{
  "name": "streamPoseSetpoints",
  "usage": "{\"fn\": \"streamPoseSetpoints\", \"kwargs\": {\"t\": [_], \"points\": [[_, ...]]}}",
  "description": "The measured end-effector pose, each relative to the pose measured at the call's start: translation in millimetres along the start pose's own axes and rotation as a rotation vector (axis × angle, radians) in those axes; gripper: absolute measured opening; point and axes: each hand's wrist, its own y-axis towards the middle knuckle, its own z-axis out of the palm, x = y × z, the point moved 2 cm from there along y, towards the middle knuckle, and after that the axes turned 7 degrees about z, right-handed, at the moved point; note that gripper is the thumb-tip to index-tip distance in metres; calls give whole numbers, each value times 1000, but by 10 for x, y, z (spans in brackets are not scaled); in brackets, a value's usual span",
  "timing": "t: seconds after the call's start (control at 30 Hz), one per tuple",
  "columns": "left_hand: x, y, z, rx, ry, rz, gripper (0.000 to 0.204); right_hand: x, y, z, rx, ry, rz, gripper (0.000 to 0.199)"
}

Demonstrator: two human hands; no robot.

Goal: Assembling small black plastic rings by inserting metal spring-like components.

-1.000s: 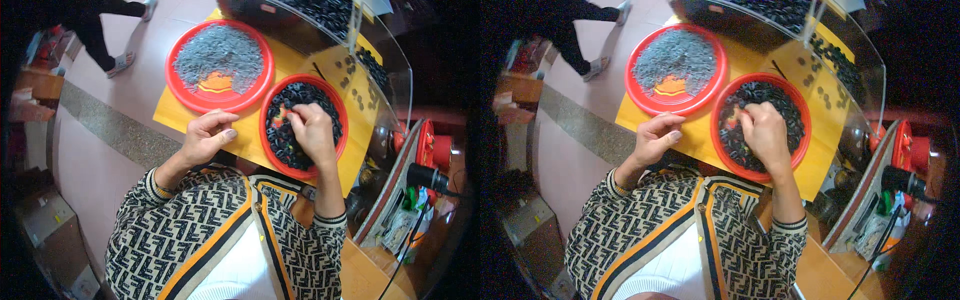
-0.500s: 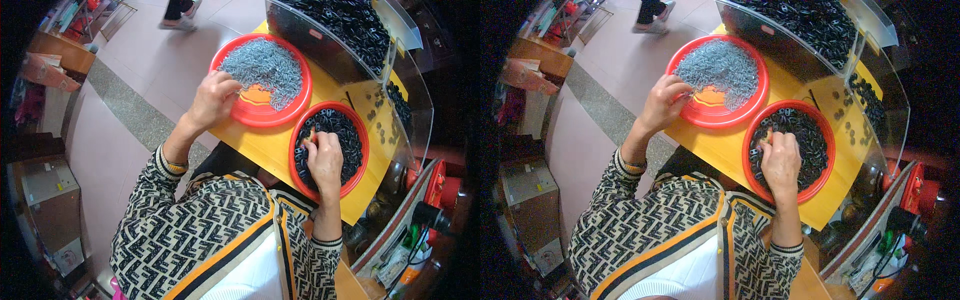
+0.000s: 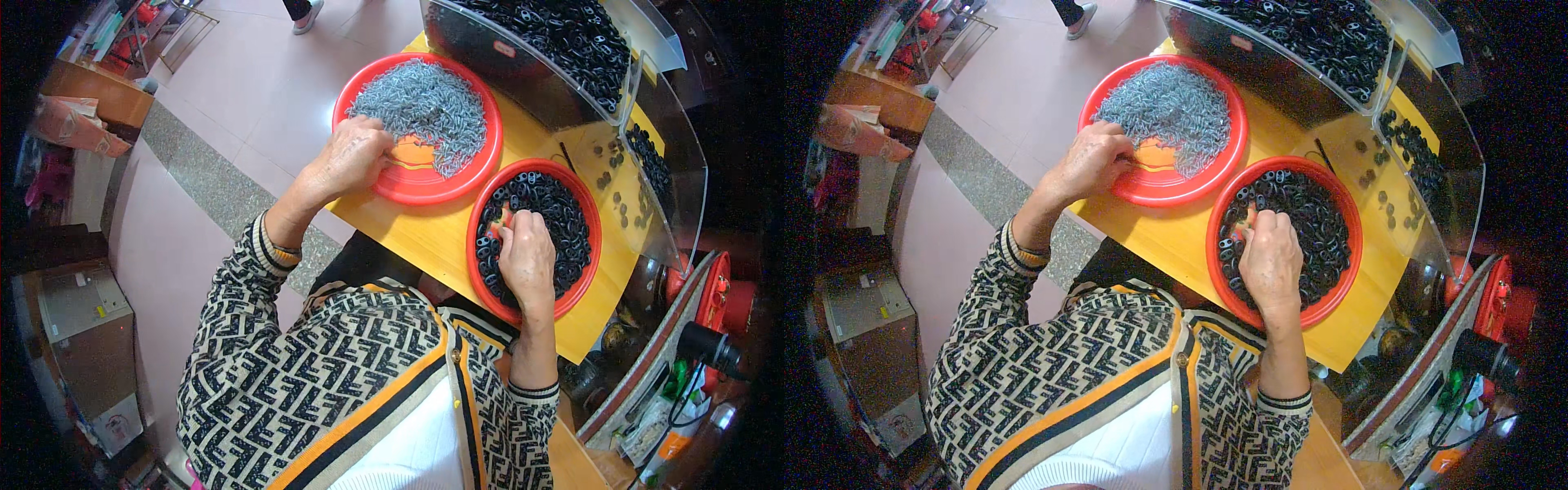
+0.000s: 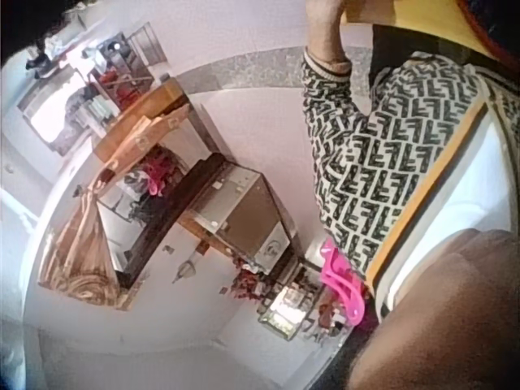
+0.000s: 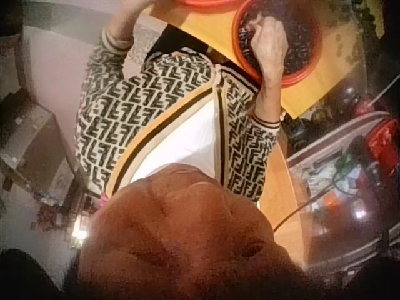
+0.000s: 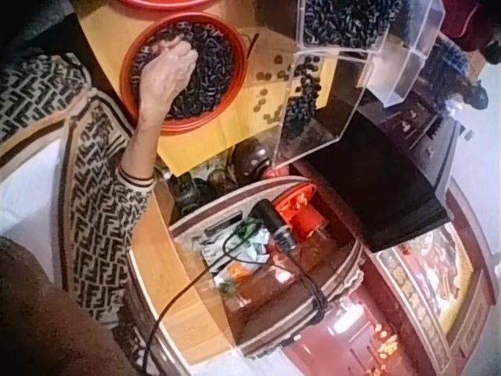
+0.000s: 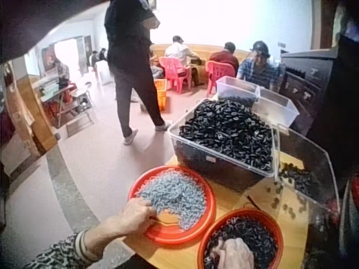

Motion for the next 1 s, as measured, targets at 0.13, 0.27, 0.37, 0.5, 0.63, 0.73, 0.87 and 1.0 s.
{"fn": "streamPoseSetpoints", "kwargs": {"t": [0.13,0.27,0.37,0.5,0.63,0.73,0.87,1.0], "points": [[-22,50,103,-58,-6,63,11,56,-48,-59,-69,191,-36,10],[-140,70,49,-216,-102,55,14,101,-139,-100,89,774,288,7],[-131,46,9,-263,-182,84,14,57,-230,-34,78,1050,319,5],[-174,83,28,-162,-227,153,13,-13,-303,15,129,1267,421,6],[-312,232,112,-83,-237,219,13,-65,-345,21,140,1424,487,13],[-301,310,236,-64,-218,251,6,-61,-377,20,189,1573,443,20],[-298,352,282,-48,-231,232,3,-77,-434,6,227,1571,453,16],[-421,404,261,11,67,329,7,-157,-440,83,176,1557,450,16]]}}
